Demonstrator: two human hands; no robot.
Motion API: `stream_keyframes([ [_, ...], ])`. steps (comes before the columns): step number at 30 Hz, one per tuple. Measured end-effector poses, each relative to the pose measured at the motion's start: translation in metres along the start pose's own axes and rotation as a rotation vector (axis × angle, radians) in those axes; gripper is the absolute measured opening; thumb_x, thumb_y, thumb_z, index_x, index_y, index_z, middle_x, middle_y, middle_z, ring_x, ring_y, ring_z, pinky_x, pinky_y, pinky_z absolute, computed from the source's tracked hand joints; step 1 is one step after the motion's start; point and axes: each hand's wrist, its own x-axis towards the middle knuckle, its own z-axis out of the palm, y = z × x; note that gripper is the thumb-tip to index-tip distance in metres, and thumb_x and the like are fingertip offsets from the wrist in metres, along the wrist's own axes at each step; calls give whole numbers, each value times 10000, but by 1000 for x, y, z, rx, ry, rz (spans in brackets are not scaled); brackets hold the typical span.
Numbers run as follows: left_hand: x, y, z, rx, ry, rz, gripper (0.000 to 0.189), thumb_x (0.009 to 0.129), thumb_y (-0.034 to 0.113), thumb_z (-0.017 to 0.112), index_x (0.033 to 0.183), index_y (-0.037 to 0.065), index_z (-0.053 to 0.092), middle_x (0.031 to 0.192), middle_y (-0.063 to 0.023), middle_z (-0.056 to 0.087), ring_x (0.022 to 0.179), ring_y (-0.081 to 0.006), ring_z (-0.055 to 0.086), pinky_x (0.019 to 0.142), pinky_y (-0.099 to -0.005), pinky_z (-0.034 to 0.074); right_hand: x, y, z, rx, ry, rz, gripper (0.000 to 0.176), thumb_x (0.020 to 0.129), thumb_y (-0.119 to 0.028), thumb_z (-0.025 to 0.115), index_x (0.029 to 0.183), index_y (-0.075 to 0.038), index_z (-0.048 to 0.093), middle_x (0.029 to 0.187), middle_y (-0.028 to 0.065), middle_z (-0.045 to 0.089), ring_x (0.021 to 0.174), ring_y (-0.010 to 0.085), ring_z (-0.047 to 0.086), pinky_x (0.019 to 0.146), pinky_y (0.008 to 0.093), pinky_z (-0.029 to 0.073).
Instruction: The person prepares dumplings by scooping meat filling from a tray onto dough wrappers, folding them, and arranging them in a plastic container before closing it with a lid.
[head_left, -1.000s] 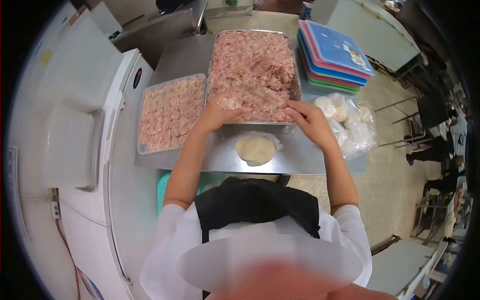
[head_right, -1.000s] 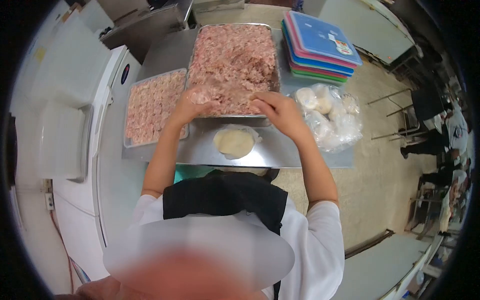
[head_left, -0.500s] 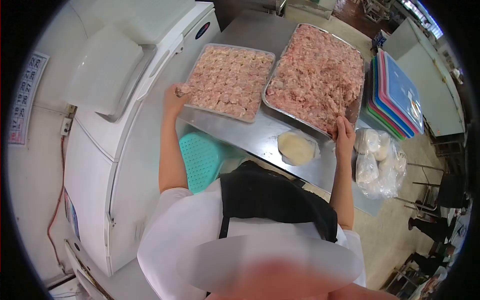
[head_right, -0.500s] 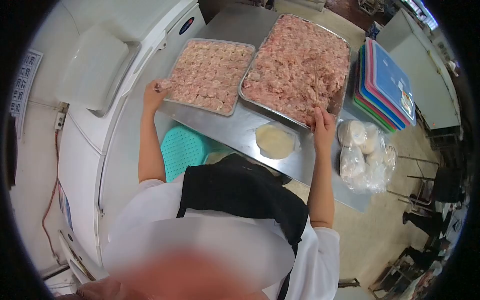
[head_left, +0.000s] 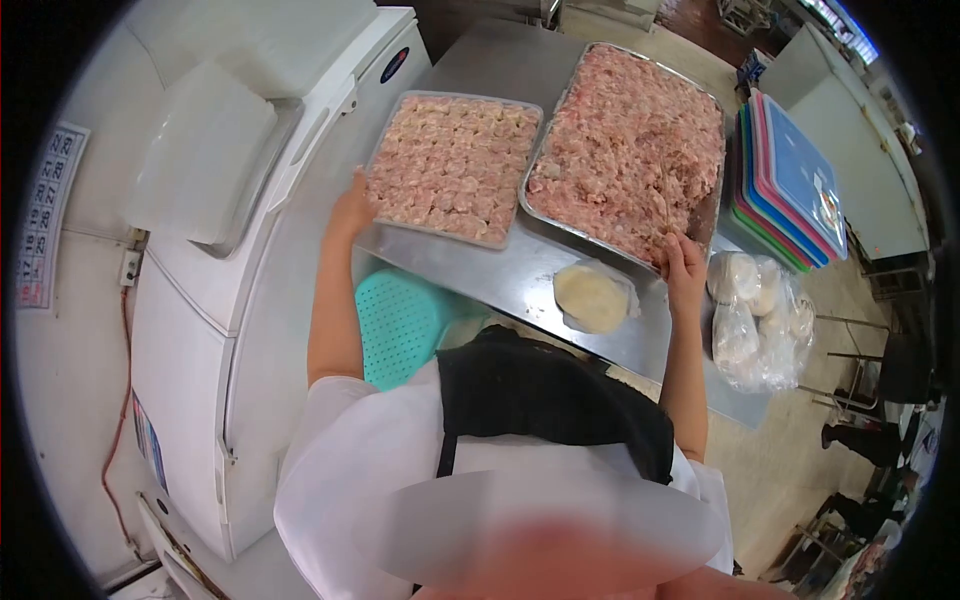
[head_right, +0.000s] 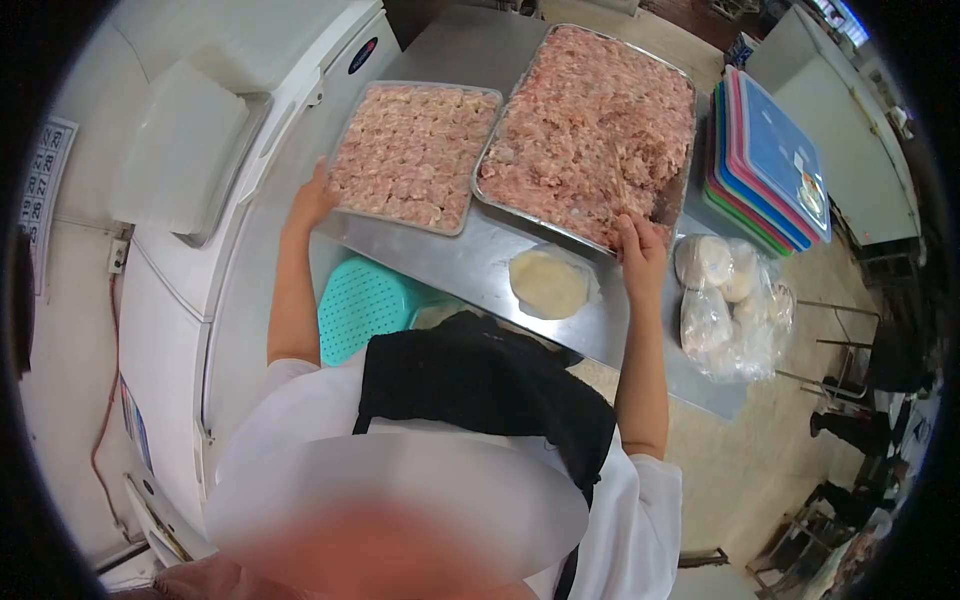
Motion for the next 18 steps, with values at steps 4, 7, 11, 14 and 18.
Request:
stream_keyframes([
  [4, 9, -25, 5, 28, 134, 278, 652, 844, 40, 510, 1456, 47, 287, 1320, -294, 473, 1196, -408, 495, 998, -446, 400, 1, -4, -1, -94, -21, -2, 237, 960, -201, 564, 1028, 4, 664, 604, -38, 474, 509, 38, 409, 465, 209, 314],
  [7, -1, -16, -3, 20, -18, 228, 543, 893, 84, 438, 1429, 69, 351, 1357, -270, 446, 1223, -402, 465, 1016, -443, 383, -2, -12, 0, -145, -43, 57, 238, 944, -193, 580, 1039, 10, 661, 637, -16, 522, 557, 46, 458, 500, 216, 348],
  [11, 4, -28, 15, 5, -96, 328, 461, 928, 201, 398, 1366, 61, 426, 1360, -219, 465, 1197, -400, 478, 997, -448, 396, 4, -16, -18, -447, -41, -218, 270, 928, -195, 582, 1088, 11, 646, 664, 39, 596, 599, 135, 551, 555, 289, 431],
  [14, -21, 7, -8, -23, -99, 168, 451, 924, 236, 437, 1335, 53, 461, 1343, -215, 487, 1200, -398, 478, 986, -459, 397, 4, -61, -52, -799, -124, -246, 269, 905, -193, 577, 1092, -12, 649, 752, 123, 653, 681, 257, 623, 637, 368, 482],
  [18, -25, 28, 2, 95, 245, 380, 433, 892, 187, 517, 1302, 49, 509, 1336, -221, 492, 1248, -403, 435, 1036, -462, 353, 2, -132, -64, -1361, -250, -73, 223, 875, -181, 559, 1013, -47, 673, 883, 204, 656, 808, 355, 648, 685, 427, 503],
])
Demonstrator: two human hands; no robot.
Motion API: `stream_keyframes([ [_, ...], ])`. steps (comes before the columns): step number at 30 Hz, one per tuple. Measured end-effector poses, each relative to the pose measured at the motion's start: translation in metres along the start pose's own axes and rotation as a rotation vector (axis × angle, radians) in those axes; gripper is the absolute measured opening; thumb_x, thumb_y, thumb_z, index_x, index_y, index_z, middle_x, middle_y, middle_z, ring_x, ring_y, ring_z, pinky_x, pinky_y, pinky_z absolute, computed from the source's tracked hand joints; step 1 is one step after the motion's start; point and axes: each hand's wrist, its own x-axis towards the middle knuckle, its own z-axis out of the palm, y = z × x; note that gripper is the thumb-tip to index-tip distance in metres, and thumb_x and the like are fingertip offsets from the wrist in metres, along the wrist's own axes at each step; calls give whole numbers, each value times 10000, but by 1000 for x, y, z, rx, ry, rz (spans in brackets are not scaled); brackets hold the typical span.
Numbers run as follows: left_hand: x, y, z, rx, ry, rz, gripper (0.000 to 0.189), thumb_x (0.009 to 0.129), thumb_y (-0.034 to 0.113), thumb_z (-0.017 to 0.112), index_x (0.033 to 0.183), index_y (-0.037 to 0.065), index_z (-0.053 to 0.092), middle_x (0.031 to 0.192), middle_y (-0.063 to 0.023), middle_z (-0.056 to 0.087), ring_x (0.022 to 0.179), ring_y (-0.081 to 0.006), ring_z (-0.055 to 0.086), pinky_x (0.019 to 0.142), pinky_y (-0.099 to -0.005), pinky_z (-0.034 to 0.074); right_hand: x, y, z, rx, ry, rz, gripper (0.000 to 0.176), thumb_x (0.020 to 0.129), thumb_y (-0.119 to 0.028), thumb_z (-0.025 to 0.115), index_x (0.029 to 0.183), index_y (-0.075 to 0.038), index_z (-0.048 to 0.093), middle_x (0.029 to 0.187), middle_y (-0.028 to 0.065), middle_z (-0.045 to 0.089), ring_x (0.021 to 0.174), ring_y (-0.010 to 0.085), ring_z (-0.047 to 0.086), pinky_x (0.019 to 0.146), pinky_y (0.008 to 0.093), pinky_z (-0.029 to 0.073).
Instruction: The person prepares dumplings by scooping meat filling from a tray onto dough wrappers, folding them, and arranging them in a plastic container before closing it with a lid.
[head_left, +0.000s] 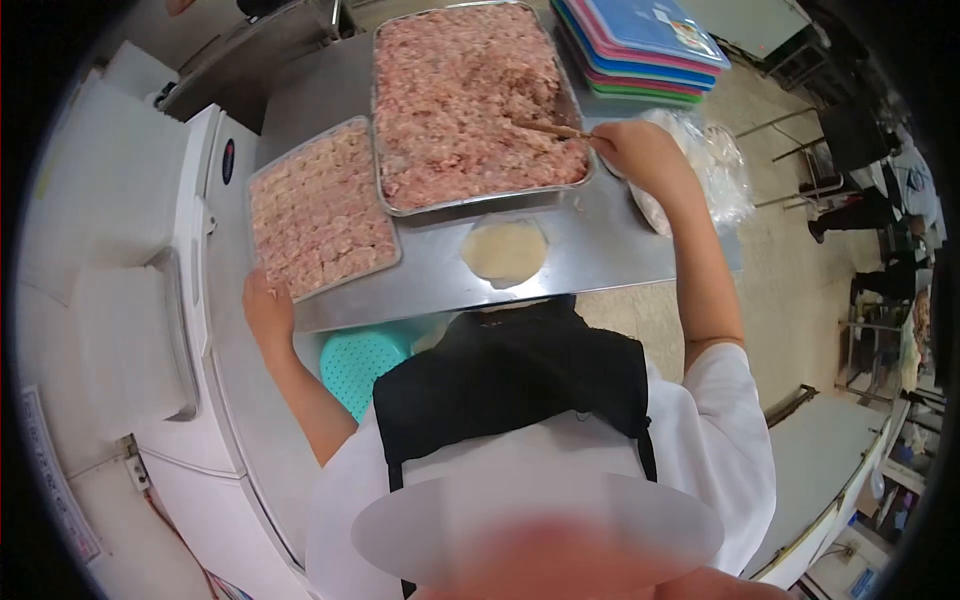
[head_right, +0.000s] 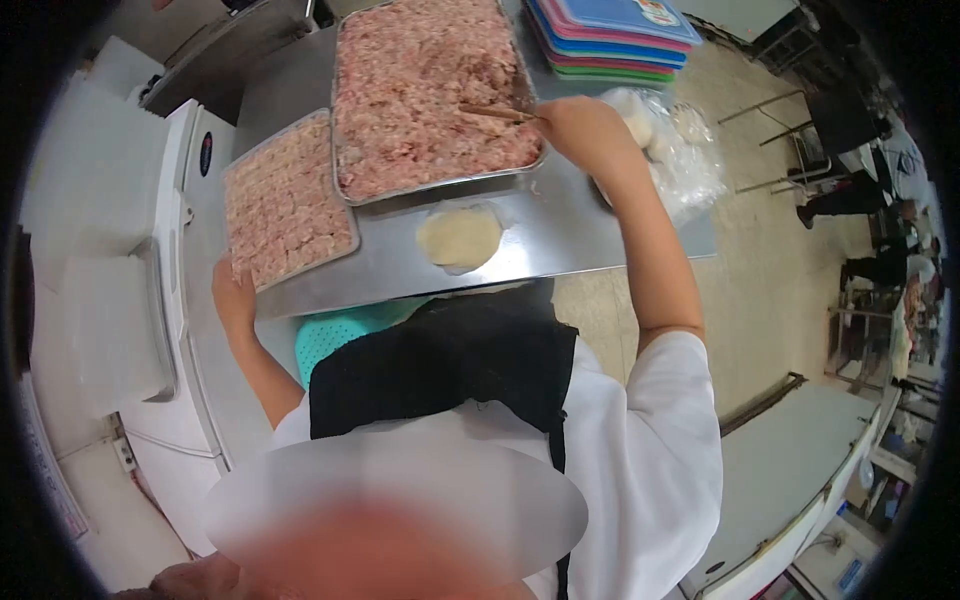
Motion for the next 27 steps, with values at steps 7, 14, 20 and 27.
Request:
stream_keyframes([
  [7, -2, 193, 24, -529, 100, 464, 361, 854, 119, 599, 1200, 18, 578, 1385, -223, 437, 1289, -395, 400, 1086, -441, 297, 38, -19, 95, 39, 29, -223, 261, 827, -221, 554, 757, -13, 696, 814, 209, 669, 811, 384, 658, 719, 461, 523],
  [14, -6, 284, 29, -552, 131, 480, 287, 834, 51, 623, 1118, 9, 604, 1392, -211, 435, 1287, -383, 415, 1058, -432, 340, 58, 160, 15, 302, 116, -65, 439, 879, -458, 567, 975, -53, 706, 972, 217, 665, 904, 376, 636, 829, 465, 485],
  [20, -25, 294, 28, -496, 125, 253, 272, 859, 72, 616, 1123, 9, 603, 1417, -217, 407, 1302, -386, 403, 1063, -437, 339, 99, 405, 17, 203, 527, 426, 500, 867, -379, 607, 1268, -84, 565, 1245, 246, 563, 1117, 393, 563, 965, 449, 432],
  [27, -47, 294, 31, -360, 190, 175, 278, 863, 81, 624, 1128, 0, 597, 1418, -242, 392, 1296, -406, 401, 1056, -436, 345, 107, 447, 63, 716, 464, 637, 399, 897, -273, 578, 1216, -36, 546, 812, 127, 651, 593, 177, 618, 489, 298, 488],
])
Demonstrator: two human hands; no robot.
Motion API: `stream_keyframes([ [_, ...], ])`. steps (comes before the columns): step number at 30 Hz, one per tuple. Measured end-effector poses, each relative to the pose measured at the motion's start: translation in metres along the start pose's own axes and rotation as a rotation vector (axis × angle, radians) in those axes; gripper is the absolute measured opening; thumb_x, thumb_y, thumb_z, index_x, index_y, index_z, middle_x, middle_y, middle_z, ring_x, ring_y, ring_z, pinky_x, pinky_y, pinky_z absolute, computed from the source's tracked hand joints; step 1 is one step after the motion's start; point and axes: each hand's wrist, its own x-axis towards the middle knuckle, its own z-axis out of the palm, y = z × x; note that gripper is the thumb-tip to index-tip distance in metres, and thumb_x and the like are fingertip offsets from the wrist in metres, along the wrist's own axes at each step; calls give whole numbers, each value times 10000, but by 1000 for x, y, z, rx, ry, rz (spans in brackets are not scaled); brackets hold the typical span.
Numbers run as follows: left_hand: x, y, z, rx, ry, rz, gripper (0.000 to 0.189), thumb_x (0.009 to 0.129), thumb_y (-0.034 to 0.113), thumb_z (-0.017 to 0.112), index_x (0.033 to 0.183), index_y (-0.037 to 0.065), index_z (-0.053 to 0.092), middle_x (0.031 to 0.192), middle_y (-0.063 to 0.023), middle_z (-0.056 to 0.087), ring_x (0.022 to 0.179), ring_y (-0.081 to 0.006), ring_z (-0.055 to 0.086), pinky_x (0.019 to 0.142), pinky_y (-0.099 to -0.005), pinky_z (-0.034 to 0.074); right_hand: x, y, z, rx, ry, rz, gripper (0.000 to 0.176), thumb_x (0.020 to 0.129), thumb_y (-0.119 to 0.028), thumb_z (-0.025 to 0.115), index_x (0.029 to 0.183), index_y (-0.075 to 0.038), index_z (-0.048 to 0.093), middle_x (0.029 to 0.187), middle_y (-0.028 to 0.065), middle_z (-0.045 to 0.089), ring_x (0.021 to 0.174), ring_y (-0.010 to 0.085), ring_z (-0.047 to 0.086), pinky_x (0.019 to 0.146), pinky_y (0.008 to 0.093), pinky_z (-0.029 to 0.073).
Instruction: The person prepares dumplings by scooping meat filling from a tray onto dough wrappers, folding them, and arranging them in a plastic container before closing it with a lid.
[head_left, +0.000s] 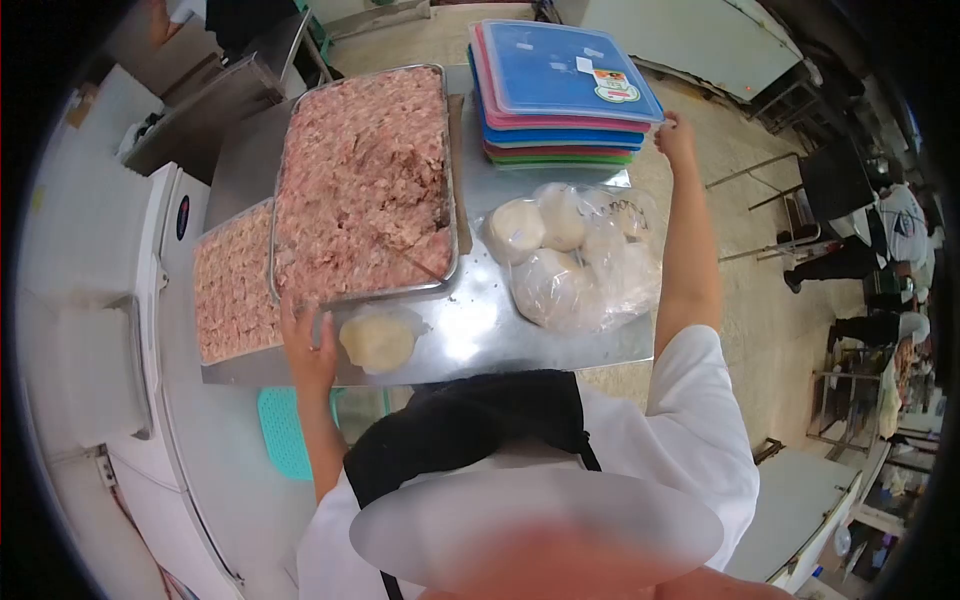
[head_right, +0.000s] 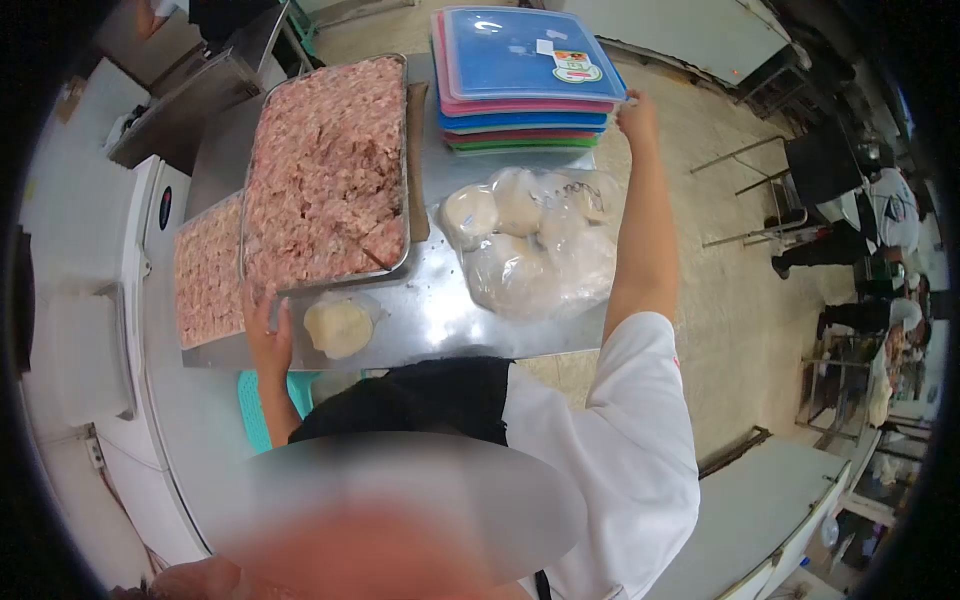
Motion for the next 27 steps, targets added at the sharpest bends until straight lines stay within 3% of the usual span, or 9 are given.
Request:
stream_keyframes([
  [6, 9, -10, -14, 16, 6, 8, 272, 871, 98, 622, 1121, -6, 606, 1404, -250, 404, 1282, -411, 411, 1044, -433, 359, -19, -20, -4, 500, 72, 231, 253, 890, -147, 559, 1117, -37, 558, 768, 92, 625, 599, 157, 613, 496, 273, 492],
  [9, 14, -17, -17, -50, 26, 19, 281, 869, 123, 630, 1113, -15, 610, 1401, -253, 407, 1265, -408, 430, 1035, -425, 371, -2, -14, 9, 394, 79, 110, 214, 851, -130, 576, 1016, 7, 566, 769, 111, 636, 579, 172, 635, 491, 275, 519],
  [11, 17, -31, -18, -53, -7, 12, 295, 863, 137, 639, 1115, -13, 610, 1397, -254, 414, 1253, -405, 442, 1031, -417, 376, -3, -20, 10, 405, 95, 145, 180, 861, -161, 571, 953, -7, 560, 738, 93, 618, 538, 150, 590, 446, 267, 476],
  [13, 18, -50, -26, -67, 5, 11, 309, 856, 145, 646, 1124, -6, 611, 1392, -254, 421, 1241, -406, 453, 1027, -409, 381, -14, -22, 5, 633, 60, 183, 185, 883, -195, 570, 962, -29, 541, 695, 65, 571, 509, 141, 518, 443, 245, 412],
  [15, 17, -69, -38, -105, 56, 30, 324, 849, 146, 651, 1138, 6, 612, 1389, -253, 427, 1227, -411, 463, 1023, -402, 387, -3, 6, -3, 1287, -401, 243, 114, 862, -135, 559, 912, -36, 535, 705, 66, 562, 493, 141, 460, 433, 243, 367],
  [18, 17, -113, -59, -218, 81, -64, 326, 855, 142, 636, 1161, 32, 616, 1372, -249, 446, 1215, -400, 479, 1011, -395, 398, -77, -68, 17, 1297, -502, 178, 95, 843, -92, 555, 912, -28, 538, 740, 71, 570, 533, 146, 472, 469, 238, 379],
  [21, 20, -168, -89, -201, 135, -53, 322, 876, 151, 615, 1185, 63, 614, 1378, -201, 464, 1223, -346, 492, 1011, -384, 396, -165, -141, 67, 1373, -534, 126, 306, 743, -7, 552, 1045, 21, 516, 741, 90, 578, 600, 161, 540, 537, 251, 465],
  [25, 49, -229, -127, -711, 24, -428, 415, 937, 283, 546, 1267, 30, 550, 1353, -156, 493, 1231, -259, 490, 1017, -374, 387, -298, -227, 165, 1380, -515, 152, 511, 742, 0, 560, 1245, 13, 470, 800, 64, 580, 608, 146, 551, 557, 249, 491],
  [27, 65, -274, -126, -830, 78, -503, 497, 959, 352, 506, 1304, -6, 506, 1333, -147, 509, 1196, -228, 517, 996, -355, 405, -361, -258, 212, 1333, -749, 187, 508, 751, 2, 554, 1252, -17, 472, 795, 51, 564, 604, 137, 548, 533, 247, 478],
])
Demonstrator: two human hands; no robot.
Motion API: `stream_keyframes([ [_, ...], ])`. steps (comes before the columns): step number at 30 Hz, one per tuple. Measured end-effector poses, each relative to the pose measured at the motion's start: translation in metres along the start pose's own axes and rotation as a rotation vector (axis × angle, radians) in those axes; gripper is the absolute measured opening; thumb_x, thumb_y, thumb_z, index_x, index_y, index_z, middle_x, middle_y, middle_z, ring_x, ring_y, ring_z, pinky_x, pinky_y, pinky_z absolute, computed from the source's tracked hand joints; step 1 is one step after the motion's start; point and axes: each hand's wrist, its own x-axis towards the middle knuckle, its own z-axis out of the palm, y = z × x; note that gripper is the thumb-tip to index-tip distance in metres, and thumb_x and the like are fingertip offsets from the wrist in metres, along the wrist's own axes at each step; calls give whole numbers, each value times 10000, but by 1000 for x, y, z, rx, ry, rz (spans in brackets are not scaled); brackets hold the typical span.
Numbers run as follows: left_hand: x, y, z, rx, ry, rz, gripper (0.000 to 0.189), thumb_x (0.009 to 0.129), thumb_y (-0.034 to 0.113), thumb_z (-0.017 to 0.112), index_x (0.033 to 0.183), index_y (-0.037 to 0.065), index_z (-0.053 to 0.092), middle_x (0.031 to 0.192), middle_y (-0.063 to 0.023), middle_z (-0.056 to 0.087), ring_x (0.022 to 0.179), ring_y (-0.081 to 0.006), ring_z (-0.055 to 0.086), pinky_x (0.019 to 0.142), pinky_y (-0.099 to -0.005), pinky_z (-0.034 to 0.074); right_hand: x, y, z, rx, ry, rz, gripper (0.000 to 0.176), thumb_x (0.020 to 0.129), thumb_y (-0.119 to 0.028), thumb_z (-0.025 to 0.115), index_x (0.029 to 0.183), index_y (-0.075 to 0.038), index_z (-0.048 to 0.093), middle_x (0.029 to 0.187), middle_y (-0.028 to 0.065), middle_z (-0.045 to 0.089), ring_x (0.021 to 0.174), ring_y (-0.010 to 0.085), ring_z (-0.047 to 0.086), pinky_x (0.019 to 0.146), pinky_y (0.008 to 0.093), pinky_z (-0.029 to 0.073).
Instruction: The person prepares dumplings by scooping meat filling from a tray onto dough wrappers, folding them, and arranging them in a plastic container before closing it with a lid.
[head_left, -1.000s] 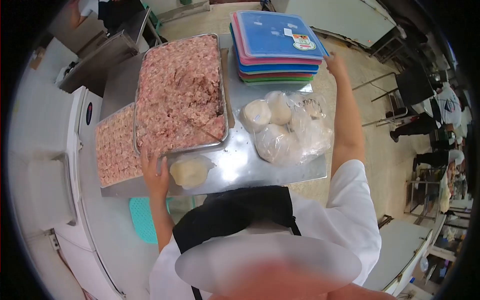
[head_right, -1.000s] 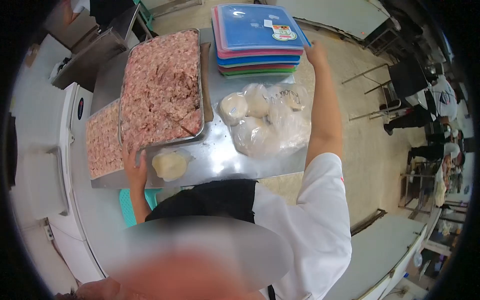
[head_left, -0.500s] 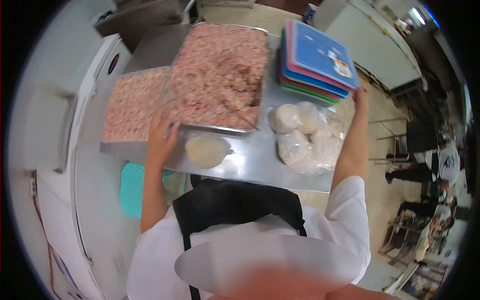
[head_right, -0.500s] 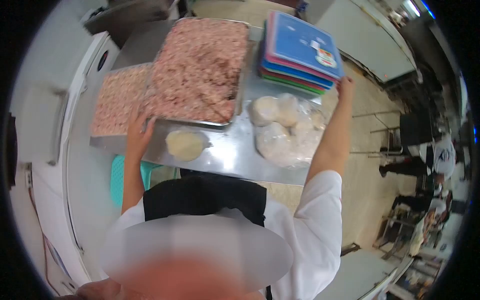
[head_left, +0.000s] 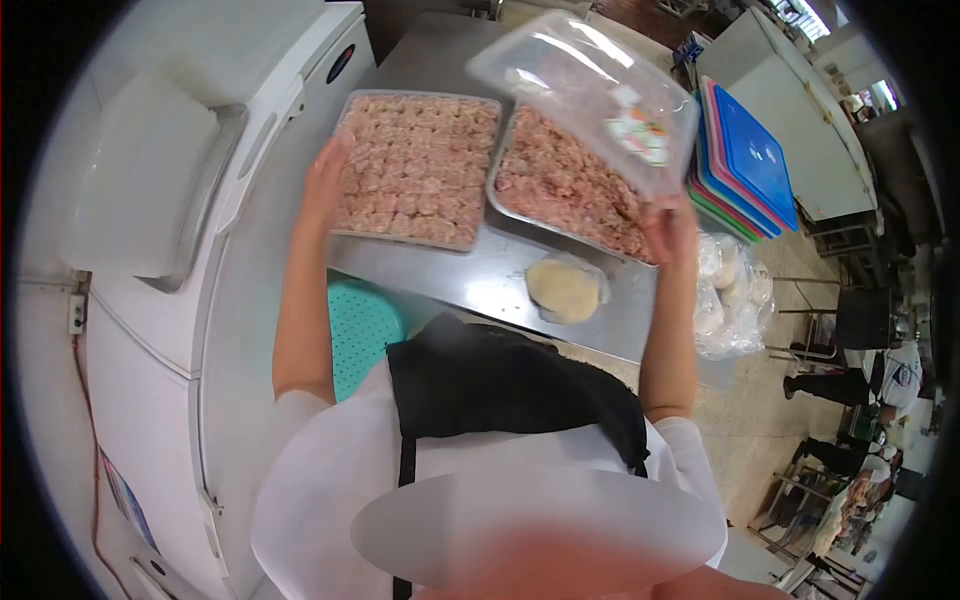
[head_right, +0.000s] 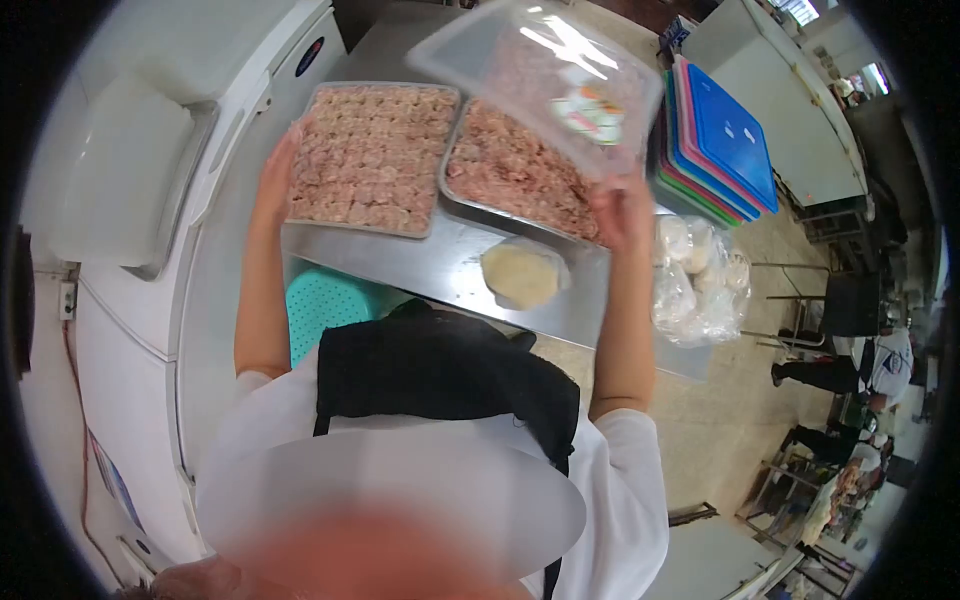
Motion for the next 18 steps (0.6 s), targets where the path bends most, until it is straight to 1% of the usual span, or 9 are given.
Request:
stream_keyframes([
  [2, 23, 3, -16, -252, -107, -126, 569, 961, 472, 441, 1330, 45, 510, 1374, -134, 477, 1203, -217, 508, 1027, -345, 369, 0, 62, 42, -97, -62, 152, 490, 755, 13, 538, 1240, -28, 476, 769, 45, 549, 598, 134, 544, 506, 245, 465],
  [3, 30, 5, -23, -379, -162, -188, 608, 962, 531, 408, 1344, 70, 513, 1395, -127, 461, 1206, -212, 503, 1042, -341, 351, -5, 85, 67, -65, -211, 222, 490, 775, -27, 585, 1252, -80, 487, 819, 31, 584, 598, 110, 535, 521, 237, 442],
  [5, 41, 2, -41, -416, -102, -241, 541, 962, 419, 467, 1316, 12, 512, 1298, -136, 537, 1090, -220, 577, 946, -359, 436, -10, 131, 108, -107, -80, 346, 488, 811, -44, 591, 1281, -86, 466, 822, 28, 585, 575, 106, 532, 513, 239, 440],
  [6, 47, -2, -51, -434, -74, -267, 510, 962, 363, 496, 1302, -16, 511, 1249, -141, 575, 1032, -224, 615, 898, -368, 478, -9, 147, 117, -196, -129, 373, 483, 827, -57, 589, 1292, -85, 458, 820, 29, 584, 575, 103, 532, 512, 241, 442],
  [9, 61, -52, -80, 288, 43, -189, 411, 949, 292, 513, 1240, 9, 579, 1162, -159, 635, 1043, -278, 619, 896, -414, 475, -7, 179, 130, -517, -232, 369, 494, 868, -93, 582, 1337, -80, 424, 812, 28, 582, 580, 93, 533, 512, 247, 445],
  [12, 60, -92, -89, 714, 122, 208, 336, 934, 226, 511, 1186, 31, 619, 1027, -190, 665, 985, -349, 616, 850, -436, 478, -13, 192, 137, -837, -207, 275, 559, 888, -119, 571, 1404, -71, 359, 828, 40, 594, 607, 87, 553, 524, 254, 452],
  [14, 53, -93, -90, 764, 91, 249, 340, 935, 218, 494, 1197, 32, 607, 1011, -213, 644, 951, -391, 596, 832, -455, 473, -19, 196, 136, -917, -130, 334, 612, 892, -132, 564, 1442, -58, 306, 869, 66, 619, 641, 100, 584, 548, 265, 469],
  [17, 37, -95, -88, 829, 31, 239, 344, 941, 214, 473, 1219, 50, 592, 967, -216, 627, 915, -402, 587, 812, -470, 465, -23, 211, 115, -1284, -111, 132, 662, 882, -131, 535, 1472, -46, 247, 943, 125, 640, 741, 179, 621, 650, 319, 495],
  [18, 32, -95, -86, 848, 2, 224, 345, 944, 215, 467, 1227, 59, 588, 949, -211, 623, 906, -397, 588, 806, -473, 463, -25, 212, 114, -1301, -106, 92, 651, 871, -169, 522, 1460, -56, 269, 926, 177, 630, 787, 264, 616, 711, 362, 486],
])
